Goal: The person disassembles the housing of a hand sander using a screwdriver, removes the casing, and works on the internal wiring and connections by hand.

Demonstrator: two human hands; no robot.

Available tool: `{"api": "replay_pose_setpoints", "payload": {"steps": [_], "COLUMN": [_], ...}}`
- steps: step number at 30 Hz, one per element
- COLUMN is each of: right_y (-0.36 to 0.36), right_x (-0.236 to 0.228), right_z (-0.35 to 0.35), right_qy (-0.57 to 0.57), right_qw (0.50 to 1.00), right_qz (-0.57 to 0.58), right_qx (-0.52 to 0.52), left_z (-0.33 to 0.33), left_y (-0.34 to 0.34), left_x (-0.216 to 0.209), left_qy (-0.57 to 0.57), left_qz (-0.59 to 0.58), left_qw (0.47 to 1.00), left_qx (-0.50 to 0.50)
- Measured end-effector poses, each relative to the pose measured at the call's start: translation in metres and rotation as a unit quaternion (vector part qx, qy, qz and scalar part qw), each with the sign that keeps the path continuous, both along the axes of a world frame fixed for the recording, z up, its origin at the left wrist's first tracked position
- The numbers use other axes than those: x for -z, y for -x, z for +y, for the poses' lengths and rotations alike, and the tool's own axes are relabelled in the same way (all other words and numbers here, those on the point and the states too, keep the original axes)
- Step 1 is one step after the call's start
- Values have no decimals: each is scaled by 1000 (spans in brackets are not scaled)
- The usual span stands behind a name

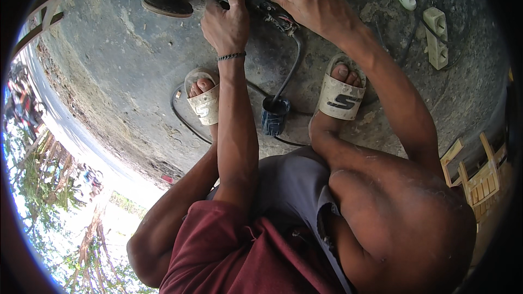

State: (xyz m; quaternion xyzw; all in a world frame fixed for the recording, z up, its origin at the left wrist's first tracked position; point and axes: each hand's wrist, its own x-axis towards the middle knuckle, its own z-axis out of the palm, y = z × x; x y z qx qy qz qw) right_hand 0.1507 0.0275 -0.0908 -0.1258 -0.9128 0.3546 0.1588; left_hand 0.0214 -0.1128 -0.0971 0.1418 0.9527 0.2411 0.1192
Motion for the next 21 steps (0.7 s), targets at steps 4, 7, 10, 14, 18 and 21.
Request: {"api": "replay_pose_setpoints", "payload": {"steps": [4, 7, 10, 14, 18, 21], "right_y": [0, 0, -2, 0, 1, 2], "right_x": [1, 2, 3, 3, 5, 7], "right_z": [-1, -3, -3, -5, -5, -4], "right_qy": [-7, -9, -12, -13, -16, -10], "right_qw": [1000, 1000, 1000, 1000, 1000, 1000], "right_qz": [5, 9, 10, 13, 15, 16], "right_qx": [0, 0, 2, 2, 5, 10], "left_z": [-1, -1, 1, 3, 2, 2], "left_y": [1, 0, -1, -2, -1, -1], "left_x": [3, 0, -3, -8, -7, -5], "left_qy": [-9, -10, -11, -16, -12, -21], "left_qz": [-6, 5, -7, -10, -9, -4], "left_qw": [1000, 1000, 1000, 1000, 1000, 1000], "left_qx": [6, 5, 5, 2, 3, 6]}}
